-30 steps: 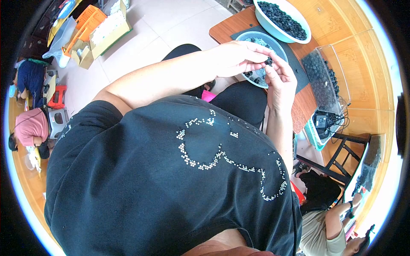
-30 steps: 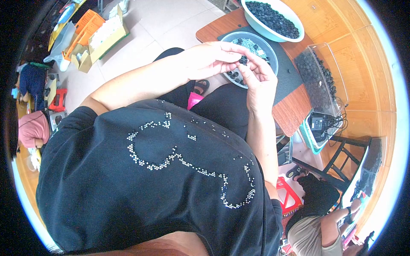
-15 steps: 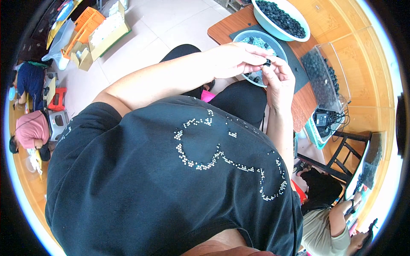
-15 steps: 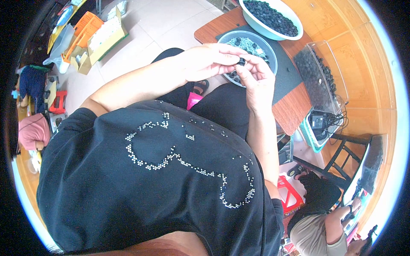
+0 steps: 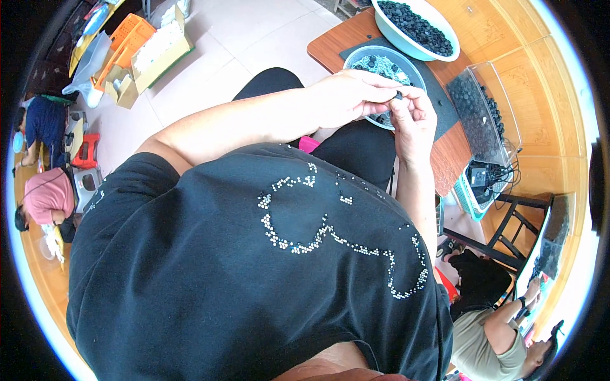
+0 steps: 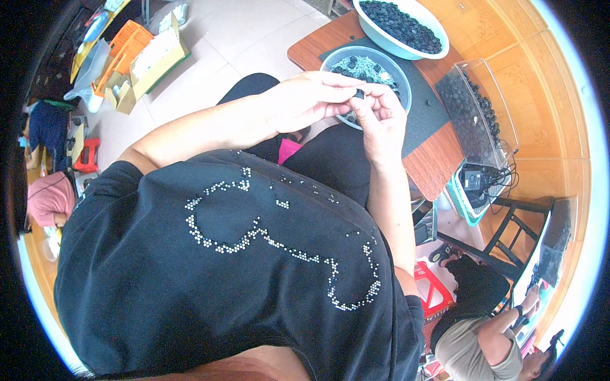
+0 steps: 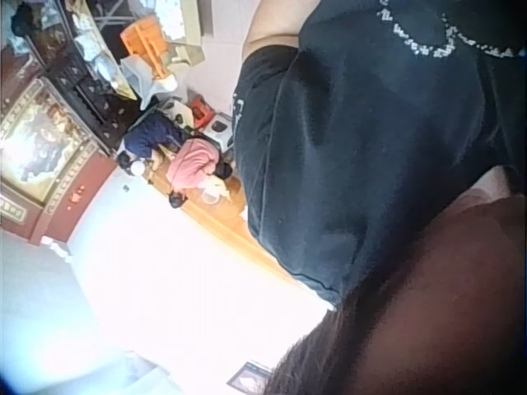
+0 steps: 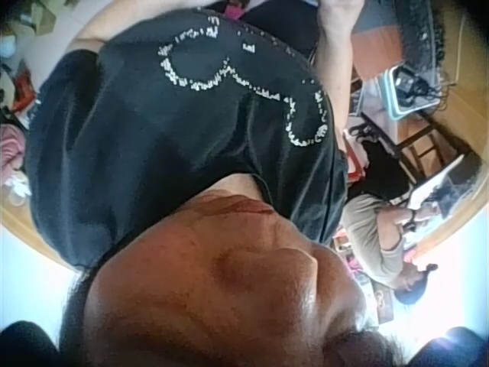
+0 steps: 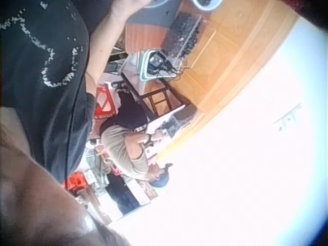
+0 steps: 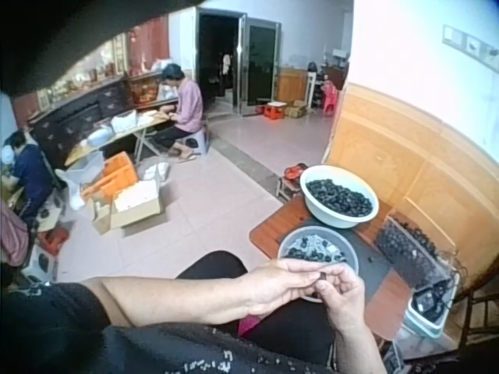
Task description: The person pulls a table closer, adds black plastic caps into a tray of small pins, and then assembles the components by inserting the pins into the caps one at a time by hand.
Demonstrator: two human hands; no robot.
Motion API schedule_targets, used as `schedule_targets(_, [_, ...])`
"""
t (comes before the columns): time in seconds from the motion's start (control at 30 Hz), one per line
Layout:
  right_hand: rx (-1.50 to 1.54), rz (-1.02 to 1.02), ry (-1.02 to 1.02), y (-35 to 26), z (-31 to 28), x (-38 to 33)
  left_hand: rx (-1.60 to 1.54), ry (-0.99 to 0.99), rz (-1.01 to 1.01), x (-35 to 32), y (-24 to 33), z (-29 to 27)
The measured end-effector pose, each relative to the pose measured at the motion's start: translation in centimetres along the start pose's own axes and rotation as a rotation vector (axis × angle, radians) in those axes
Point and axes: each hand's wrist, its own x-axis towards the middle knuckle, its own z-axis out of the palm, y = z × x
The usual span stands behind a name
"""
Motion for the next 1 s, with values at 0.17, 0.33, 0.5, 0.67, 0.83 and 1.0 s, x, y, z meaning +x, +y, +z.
schedule_targets(0.17, [-0.003, -0.058, -0.005, -0.3, 0.2, -0.1, 0.034, -0.01, 0.004, -0.3, 0.1, 0.9])
schedule_targets(0.33, [-0.008, -0.062, 0.019, -0.6, 0.6, -0.2, 0.048, -0.017, 0.024, -0.4, 0.2, 0.9])
schedule_targets(0.5, [-0.102, -0.042, 0.043, -0.1, 0.2, -0.2, 0.012, 0.066, 0.017, 0.1, 0.6, -0.1])
schedule_targets(0.67, [-0.239, 0.13, 0.214, 1.8, -0.9, 0.6, 0.015, 0.112, 0.05, 0.4, 0.9, -5.0])
schedule_targets(0.83, [-0.091, 0.211, 0.451, 0.7, -7.7, 4.5, 0.078, 0.264, -0.063, -0.1, 1.9, -6.9])
schedule_targets(1.0, [0.096, -0.113, 0.926, -5.1, -16.6, 8.6, 0.077, 0.257, -0.181, 0.5, 1.1, -7.0])
